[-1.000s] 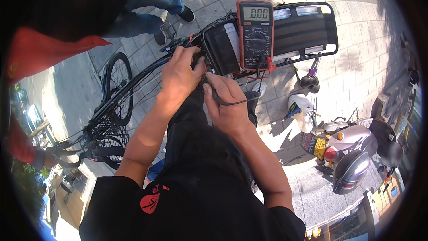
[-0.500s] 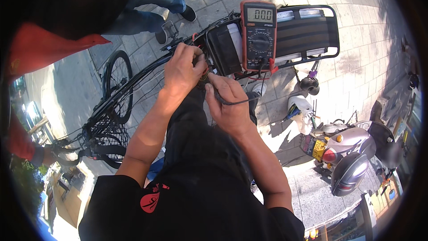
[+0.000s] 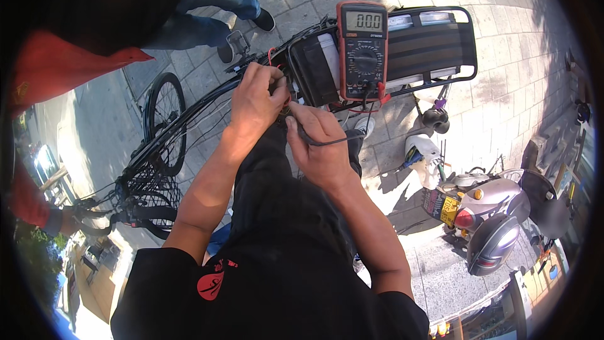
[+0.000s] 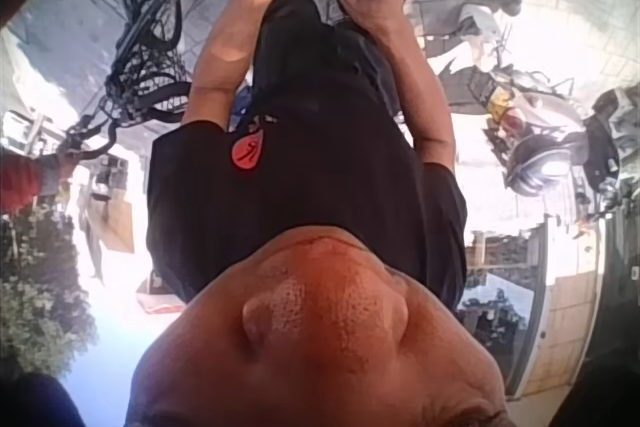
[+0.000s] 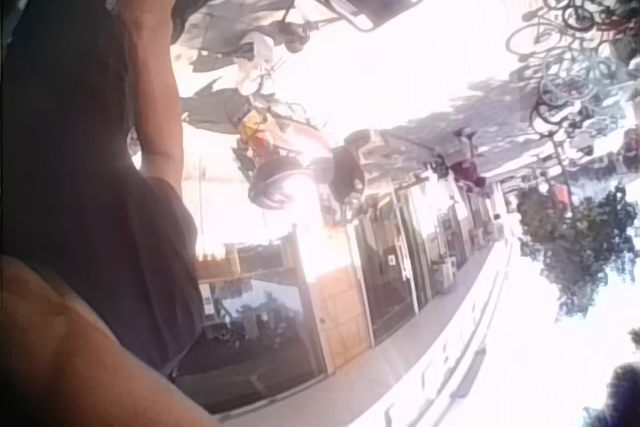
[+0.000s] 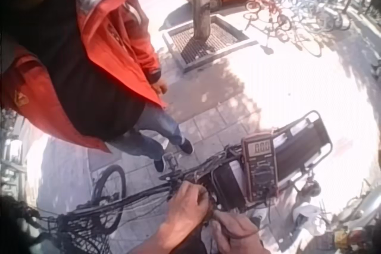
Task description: The person uses a multimeter to test the electrical connections of a bicycle's wiring harness. They repeatedly touch the multimeter probes to different wires and components while another person observes.
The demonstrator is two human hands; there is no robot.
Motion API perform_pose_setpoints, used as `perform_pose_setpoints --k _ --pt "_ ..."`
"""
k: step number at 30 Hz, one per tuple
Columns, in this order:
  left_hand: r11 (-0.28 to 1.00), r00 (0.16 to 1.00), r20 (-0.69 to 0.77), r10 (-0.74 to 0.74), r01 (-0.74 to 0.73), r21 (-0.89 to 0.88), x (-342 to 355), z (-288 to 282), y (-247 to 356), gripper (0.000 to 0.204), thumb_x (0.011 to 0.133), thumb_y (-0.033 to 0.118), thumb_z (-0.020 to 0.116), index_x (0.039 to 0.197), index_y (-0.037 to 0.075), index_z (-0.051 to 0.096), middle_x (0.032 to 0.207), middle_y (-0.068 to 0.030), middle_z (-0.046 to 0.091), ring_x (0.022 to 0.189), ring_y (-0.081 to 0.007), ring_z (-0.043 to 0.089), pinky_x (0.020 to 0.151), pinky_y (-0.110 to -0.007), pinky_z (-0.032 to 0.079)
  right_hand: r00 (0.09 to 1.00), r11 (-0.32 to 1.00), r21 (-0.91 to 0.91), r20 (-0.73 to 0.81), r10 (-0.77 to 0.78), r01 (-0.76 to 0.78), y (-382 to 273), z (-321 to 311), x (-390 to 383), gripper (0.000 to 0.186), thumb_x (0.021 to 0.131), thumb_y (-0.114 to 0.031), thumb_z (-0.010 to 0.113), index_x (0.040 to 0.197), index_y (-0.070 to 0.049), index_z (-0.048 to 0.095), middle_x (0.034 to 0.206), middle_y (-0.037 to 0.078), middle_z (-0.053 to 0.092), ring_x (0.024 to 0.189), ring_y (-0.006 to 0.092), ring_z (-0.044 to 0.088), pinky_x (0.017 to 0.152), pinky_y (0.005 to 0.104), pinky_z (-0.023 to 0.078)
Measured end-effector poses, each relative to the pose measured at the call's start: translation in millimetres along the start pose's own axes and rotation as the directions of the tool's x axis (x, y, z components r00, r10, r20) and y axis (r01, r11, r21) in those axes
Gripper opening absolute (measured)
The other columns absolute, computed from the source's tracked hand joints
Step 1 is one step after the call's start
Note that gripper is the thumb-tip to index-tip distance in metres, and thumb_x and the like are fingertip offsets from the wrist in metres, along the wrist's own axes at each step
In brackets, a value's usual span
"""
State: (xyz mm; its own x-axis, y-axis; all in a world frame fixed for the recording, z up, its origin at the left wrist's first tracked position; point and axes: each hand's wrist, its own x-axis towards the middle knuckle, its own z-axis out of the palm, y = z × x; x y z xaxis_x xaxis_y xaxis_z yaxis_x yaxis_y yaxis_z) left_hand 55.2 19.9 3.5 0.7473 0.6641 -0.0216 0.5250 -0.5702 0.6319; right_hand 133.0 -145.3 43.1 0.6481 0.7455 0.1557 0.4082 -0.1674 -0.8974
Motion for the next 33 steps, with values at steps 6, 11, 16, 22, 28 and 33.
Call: perform_pose_setpoints --k 6,11,16,22,28,33 --pt "1.0 1.0 0.013 0.0 0.0 0.004 -0.4 0.0 -1.8 0.014 0.093 0.012 0.079 0.103 0.009 0.07 0.103 -0.0094 0.068 0.086 -0.0383 0.075 0.072 -0.051 0.06 0.999 0.998 -0.044 0.035 -0.041 0.043 -1.8 -2.0 4.2 0.04 0.094 -0.002 0.082 0.132 -0.003 0.071 0.112 0.017 0.076 0.097 0.0362 0.073 0.083 0.044 0.059" --pt "1.0 1.0 0.02 0.007 -0.007 -0.012 0.1 0.0 -2.3 0.014 0.091 0.013 0.079 0.102 0.009 0.071 0.103 -0.0092 0.068 0.086 -0.0382 0.074 0.072 -0.051 0.06 1.0 0.998 -0.055 0.013 0.009 -0.008 -1.9 2.9 2.7 0.038 0.095 -0.003 0.081 0.131 -0.003 0.071 0.112 0.017 0.077 0.095 0.0361 0.073 0.082 0.0453 0.06" --pt "1.0 0.999 0.05 0.016 -0.016 -0.01 -0.1 1.7 -2.3 0.016 0.09 0.015 0.079 0.104 0.01 0.073 0.104 -0.0082 0.069 0.088 -0.0369 0.075 0.072 -0.049 0.06 0.997 0.997 -0.013 -0.011 0.078 -0.078 -12.7 7.4 11.8 0.032 0.097 -0.002 0.078 0.129 -0.002 0.072 0.108 0.019 0.076 0.092 0.038 0.074 0.08 0.0462 0.06" --pt "1.0 0.996 0.085 -0.003 0.005 -0.019 -1.3 -1.1 -4.4 0.02 0.089 0.016 0.079 0.107 0.011 0.074 0.106 -0.006 0.07 0.09 -0.0349 0.075 0.074 -0.048 0.06 0.994 0.997 0.015 -0.08 0.075 -0.074 -19.7 14.3 22.5 0.025 0.099 -0.002 0.076 0.124 0.0 0.071 0.104 0.018 0.075 0.088 0.0387 0.073 0.076 0.0457 0.059" --pt "0.996 0.994 0.057 0.089 -0.088 -0.02 -4.0 -5.3 -7.9 0.021 0.09 0.013 0.079 0.11 0.012 0.074 0.113 -0.0055 0.069 0.092 -0.0352 0.076 0.074 -0.047 0.061 0.999 0.996 -0.09 -0.04 0.011 -0.015 -23.5 13.8 24.8 0.025 0.099 0.0 0.075 0.124 0.0 0.072 0.102 0.019 0.076 0.087 0.038 0.074 0.075 0.0444 0.059" --pt "0.988 0.99 -0.003 0.143 -0.143 -0.05 -3.6 -1.7 -14.9 0.023 0.09 0.009 0.078 0.112 0.012 0.074 0.119 -0.006 0.07 0.095 -0.036 0.076 0.077 -0.047 0.063 1.0 0.997 -0.077 -0.024 0.013 -0.015 -24.9 10.1 28.1 0.025 0.099 -0.001 0.076 0.124 0.0 0.071 0.102 0.019 0.075 0.087 0.0397 0.073 0.076 0.0455 0.06"
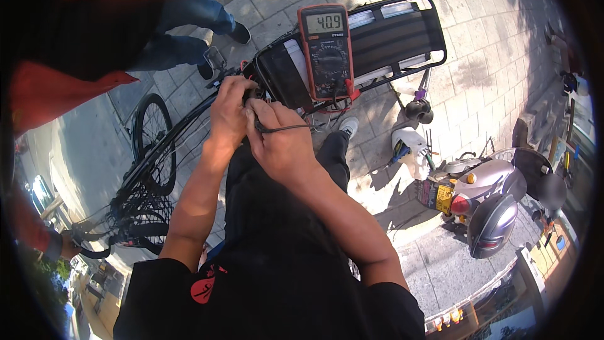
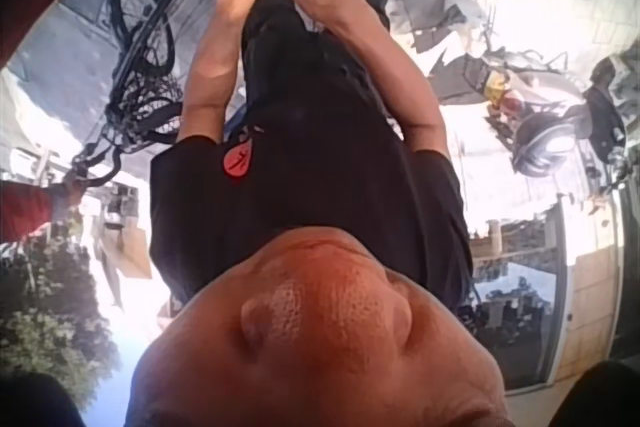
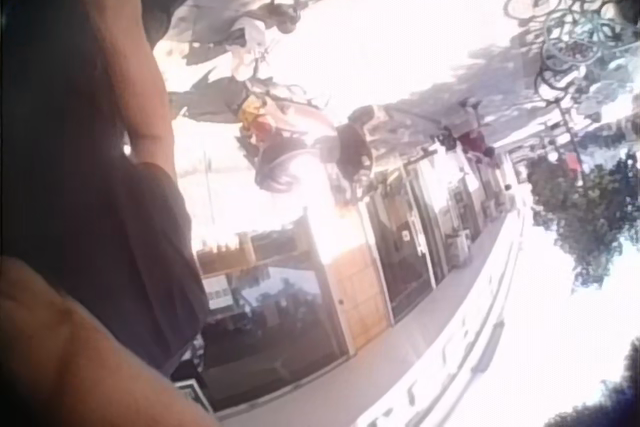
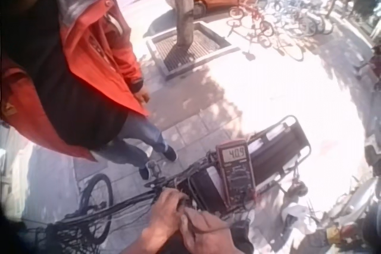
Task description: The person uses a multimeter to test the electrical connections of a bicycle's wiring harness. They repeatedly touch the multimeter probes to different wires and components while another person observes.
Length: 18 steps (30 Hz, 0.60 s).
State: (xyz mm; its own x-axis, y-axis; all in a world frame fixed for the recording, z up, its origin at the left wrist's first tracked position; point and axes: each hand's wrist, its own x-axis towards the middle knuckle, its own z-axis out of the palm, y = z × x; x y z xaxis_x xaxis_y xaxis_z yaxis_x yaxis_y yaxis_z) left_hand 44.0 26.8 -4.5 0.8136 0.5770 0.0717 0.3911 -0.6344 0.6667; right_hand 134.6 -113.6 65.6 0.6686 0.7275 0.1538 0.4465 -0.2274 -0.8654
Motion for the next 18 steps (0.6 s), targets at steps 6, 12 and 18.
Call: perform_pose_setpoints --k 6,12,18 --pt "0.998 0.999 0.045 -0.011 0.013 -0.06 1.7 -4.8 -0.8 0.023 0.092 0.007 0.077 0.114 0.011 0.074 0.119 -0.0086 0.073 0.098 -0.037 0.077 0.08 -0.046 0.064 1.0 1.0 0.004 -0.007 0.005 -0.005 0.2 3.3 -0.3 0.025 0.099 -0.001 0.075 0.124 0.0 0.07 0.101 0.02 0.074 0.087 0.0404 0.073 0.076 0.0471 0.059" --pt "0.97 0.982 0.172 0.071 -0.028 -0.24 11.2 -14.7 -4.2 0.038 0.084 -0.007 0.074 0.12 0.006 0.075 0.114 -0.0105 0.074 0.088 -0.0272 0.074 0.075 -0.033 0.059 1.0 0.998 -0.062 -0.016 0.016 -0.017 0.1 3.4 2.8 0.022 0.099 -0.003 0.074 0.121 -0.002 0.071 0.099 0.018 0.073 0.082 0.04 0.072 0.072 0.0469 0.058" --pt "0.958 0.941 0.301 0.152 -0.064 -0.281 25.7 -29.1 -11.4 0.038 0.083 -0.006 0.076 0.119 0.006 0.075 0.112 -0.0102 0.074 0.096 -0.0288 0.074 0.081 -0.036 0.059 1.0 0.991 -0.135 -0.015 0.013 -0.015 -2.8 7.4 4.2 0.026 0.098 -0.01 0.077 0.122 -0.006 0.07 0.095 0.013 0.071 0.077 0.0371 0.071 0.068 0.047 0.057"
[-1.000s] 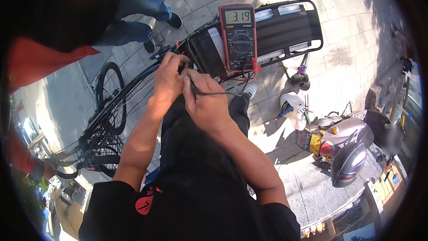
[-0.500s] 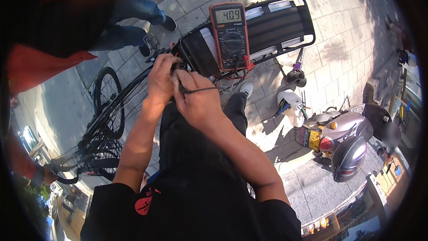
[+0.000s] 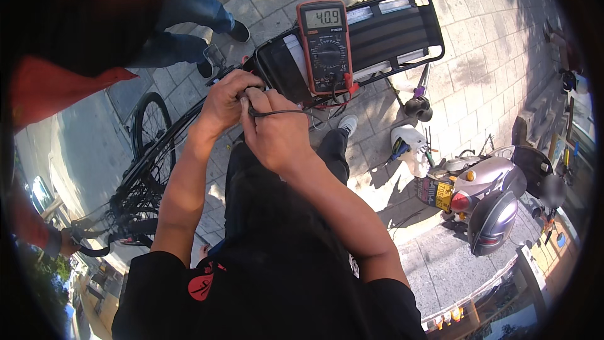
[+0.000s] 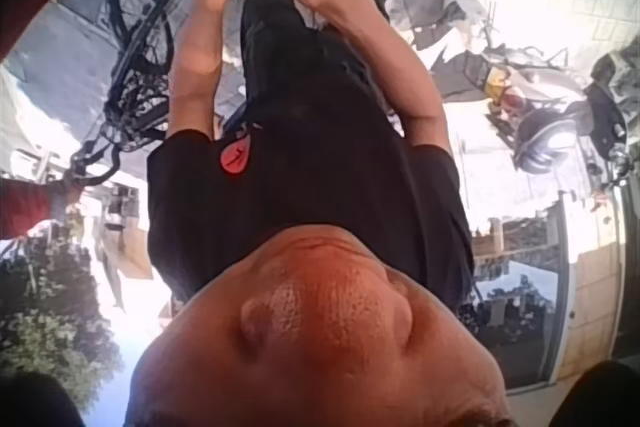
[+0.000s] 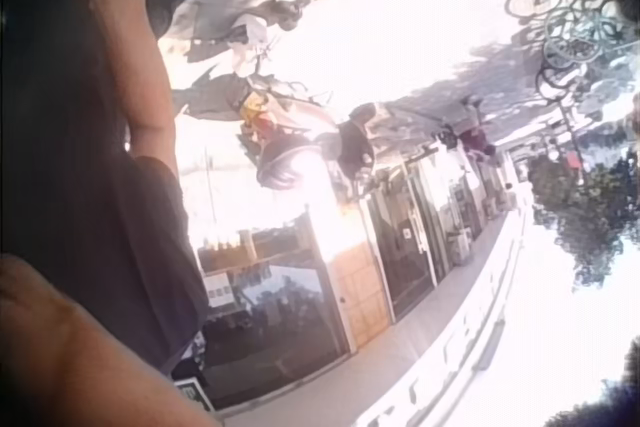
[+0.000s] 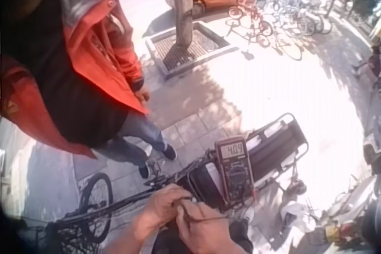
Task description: The person uses a multimeter to test the electrical connections of a bicycle's wiring harness. They repeatedly touch the multimeter probes to different wires and components while another person observes.
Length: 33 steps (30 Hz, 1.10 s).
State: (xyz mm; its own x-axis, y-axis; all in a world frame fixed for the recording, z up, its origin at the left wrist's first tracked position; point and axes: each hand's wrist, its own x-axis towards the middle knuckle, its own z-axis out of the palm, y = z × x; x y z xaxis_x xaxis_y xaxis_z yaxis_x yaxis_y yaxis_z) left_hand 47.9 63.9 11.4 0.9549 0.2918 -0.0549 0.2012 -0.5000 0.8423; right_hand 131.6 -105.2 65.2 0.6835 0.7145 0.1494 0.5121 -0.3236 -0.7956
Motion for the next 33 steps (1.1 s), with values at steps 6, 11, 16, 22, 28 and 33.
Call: perform_pose_setpoints --k 6,11,16,22,28,33 --pt "0.999 1.0 -0.006 -0.018 0.018 -0.045 -2.7 -2.0 2.7 0.036 0.083 -0.004 0.077 0.118 0.006 0.075 0.113 -0.0107 0.076 0.099 -0.0286 0.076 0.083 -0.035 0.06 0.999 1.0 0.004 -0.011 -0.03 0.03 -1.9 6.5 -3.2 0.03 0.097 -0.012 0.078 0.124 -0.006 0.069 0.099 0.013 0.071 0.083 0.0363 0.073 0.071 0.0466 0.059" --pt "1.0 0.992 -0.129 0.012 -0.01 0.014 -5.3 11.0 -8.2 0.033 0.087 -0.005 0.075 0.119 0.006 0.076 0.109 -0.0118 0.077 0.094 -0.028 0.077 0.081 -0.035 0.061 0.999 0.999 0.025 0.024 0.047 -0.048 -9.6 1.9 -2.3 0.027 0.1 -0.012 0.076 0.125 -0.004 0.072 0.102 0.017 0.074 0.084 0.0394 0.073 0.073 0.0471 0.059" --pt "0.953 0.963 -0.145 -0.228 0.19 -0.236 -6.0 15.6 -12.6 0.034 0.09 -0.007 0.073 0.122 0.004 0.076 0.107 -0.0085 0.078 0.095 -0.02 0.077 0.082 -0.032 0.061 0.994 0.991 -0.125 0.092 0.064 -0.052 -12.9 -25.2 -46.8 0.033 0.099 -0.015 0.077 0.129 -0.002 0.071 0.111 0.017 0.076 0.094 0.0379 0.075 0.083 0.0467 0.06" --pt "0.772 0.856 -0.007 -0.517 0.462 -0.437 0.9 7.0 -0.2 0.023 0.101 0.0 0.072 0.124 0.005 0.076 0.097 -0.004 0.077 0.069 -0.0087 0.065 0.062 -0.027 0.052 0.96 0.943 -0.308 0.204 0.192 -0.124 -5.6 -38.0 -65.1 0.036 0.101 -0.025 0.075 0.129 -0.003 0.072 0.118 0.02 0.076 0.105 0.0415 0.073 0.092 0.0527 0.057" --pt "0.77 0.85 -0.039 -0.525 0.455 -0.448 1.4 12.5 0.8 0.021 0.103 0.0 0.071 0.124 0.005 0.075 0.097 -0.0033 0.077 0.065 -0.0084 0.061 0.059 -0.027 0.049 0.76 0.843 -0.203 0.366 0.537 -0.498 1.4 -17.7 -59.4 0.046 0.104 -0.035 0.069 0.128 0.003 0.071 0.1 0.023 0.08 0.093 0.0481 0.075 0.085 0.0547 0.057" --pt "0.772 0.857 -0.016 -0.515 0.455 -0.444 1.5 8.5 -1.0 0.02 0.103 0.001 0.071 0.123 0.004 0.075 0.096 -0.0023 0.076 0.067 -0.0077 0.062 0.059 -0.027 0.049 0.665 0.744 -0.051 0.413 0.623 -0.666 13.5 -4.9 -57.0 0.044 0.107 -0.035 0.067 0.118 0.007 0.074 0.085 0.016 0.08 0.077 0.0335 0.076 0.074 0.0454 0.058"
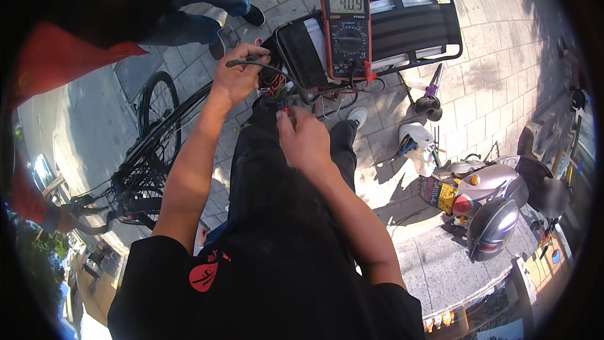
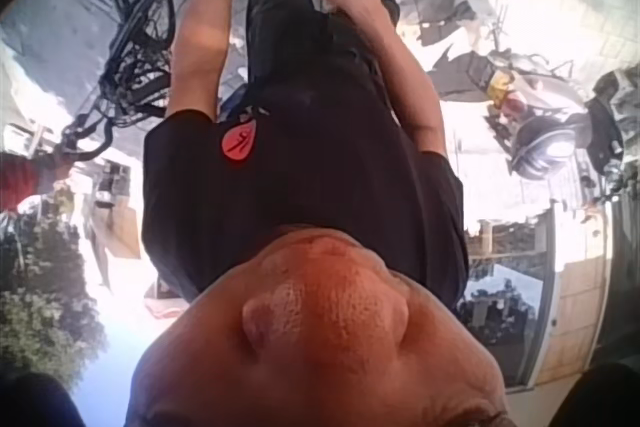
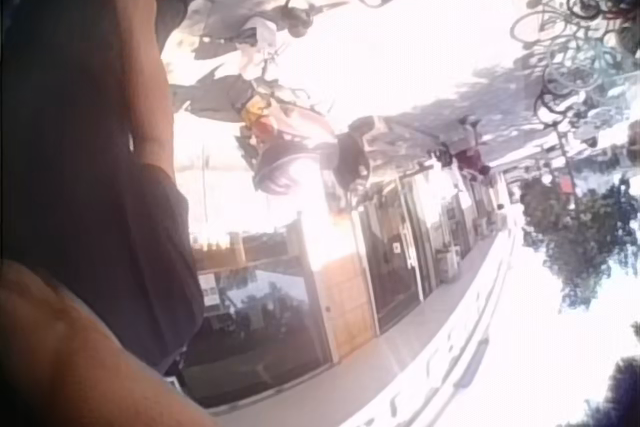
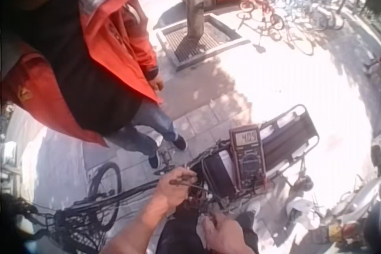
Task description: The person uses a multimeter to test the electrical connections of a bicycle's wiring harness. They repeatedly touch the multimeter probes to different wires and components while another person observes.
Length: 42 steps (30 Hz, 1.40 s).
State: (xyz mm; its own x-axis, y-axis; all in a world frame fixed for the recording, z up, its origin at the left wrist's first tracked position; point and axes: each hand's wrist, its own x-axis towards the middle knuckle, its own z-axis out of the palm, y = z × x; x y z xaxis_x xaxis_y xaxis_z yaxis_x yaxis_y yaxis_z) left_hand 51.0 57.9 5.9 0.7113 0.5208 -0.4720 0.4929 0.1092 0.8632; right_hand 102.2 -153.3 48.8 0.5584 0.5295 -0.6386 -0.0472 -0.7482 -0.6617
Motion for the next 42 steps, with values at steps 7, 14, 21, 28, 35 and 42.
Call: perform_pose_setpoints --k 7,14,21,28,35,42 --pt "0.997 0.999 -0.021 -0.026 0.024 -0.076 -4.6 -1.5 -1.6 0.021 0.101 0.003 0.077 0.122 0.003 0.077 0.093 -0.0006 0.075 0.066 -0.0079 0.064 0.061 -0.026 0.051 0.994 0.929 0.356 0.076 0.078 -0.1 0.4 -5.0 4.6 0.04 0.11 -0.033 0.067 0.116 0.005 0.077 0.079 0.004 0.074 0.071 0.0084 0.064 0.067 0.0301 0.051" --pt "0.992 0.996 -0.025 -0.081 0.079 -0.099 -3.9 -2.6 2.2 0.02 0.102 0.008 0.079 0.122 0.004 0.078 0.091 -0.0012 0.075 0.065 -0.0079 0.064 0.063 -0.026 0.053 0.99 0.88 0.459 0.119 0.075 -0.122 8.3 -4.2 0.5 0.038 0.111 -0.032 0.065 0.11 0.004 0.077 0.08 0.004 0.073 0.074 0.0077 0.063 0.068 0.0288 0.05" --pt "0.994 0.998 -0.009 -0.068 0.067 -0.085 -4.5 -5.0 2.7 0.02 0.103 0.011 0.078 0.123 0.004 0.078 0.089 -0.0014 0.074 0.066 -0.0083 0.064 0.064 -0.027 0.053 0.996 0.954 0.288 0.028 0.083 -0.087 2.8 -1.7 -10.2 0.045 0.108 -0.033 0.066 0.123 0.008 0.074 0.082 0.015 0.078 0.076 0.0184 0.075 0.075 0.0364 0.058" --pt "0.996 0.999 -0.02 -0.037 0.036 -0.086 -5.1 -3.4 2.4 0.019 0.105 0.01 0.077 0.122 0.003 0.077 0.086 -0.0017 0.073 0.064 -0.0079 0.064 0.061 -0.027 0.051 0.993 0.93 0.346 0.045 0.113 -0.121 -0.1 -3.2 -7.4 0.038 0.11 -0.031 0.065 0.112 0.005 0.077 0.075 0.006 0.071 0.07 0.0119 0.067 0.068 0.0317 0.053" --pt "0.995 0.999 -0.027 -0.03 0.027 -0.094 -7.0 -2.5 5.6 0.017 0.105 0.009 0.076 0.12 0.002 0.077 0.087 -0.0014 0.072 0.064 -0.0073 0.064 0.06 -0.026 0.051 0.993 0.925 0.363 0.029 0.112 -0.115 -4.4 -4.0 -7.7 0.037 0.111 -0.031 0.065 0.106 0.003 0.077 0.072 0.003 0.069 0.067 0.0094 0.062 0.065 0.0303 0.05" --pt "0.995 0.998 -0.027 -0.061 0.059 -0.084 -5.3 -3.0 0.2 0.021 0.103 0.01 0.079 0.123 0.003 0.077 0.091 -0.0021 0.073 0.066 -0.0089 0.065 0.064 -0.027 0.053 0.992 0.939 0.324 0.082 0.094 -0.116 -3.7 -10.4 -0.6 0.04 0.109 -0.033 0.064 0.115 0.005 0.078 0.073 0.008 0.072 0.069 0.0135 0.068 0.068 0.034 0.054"
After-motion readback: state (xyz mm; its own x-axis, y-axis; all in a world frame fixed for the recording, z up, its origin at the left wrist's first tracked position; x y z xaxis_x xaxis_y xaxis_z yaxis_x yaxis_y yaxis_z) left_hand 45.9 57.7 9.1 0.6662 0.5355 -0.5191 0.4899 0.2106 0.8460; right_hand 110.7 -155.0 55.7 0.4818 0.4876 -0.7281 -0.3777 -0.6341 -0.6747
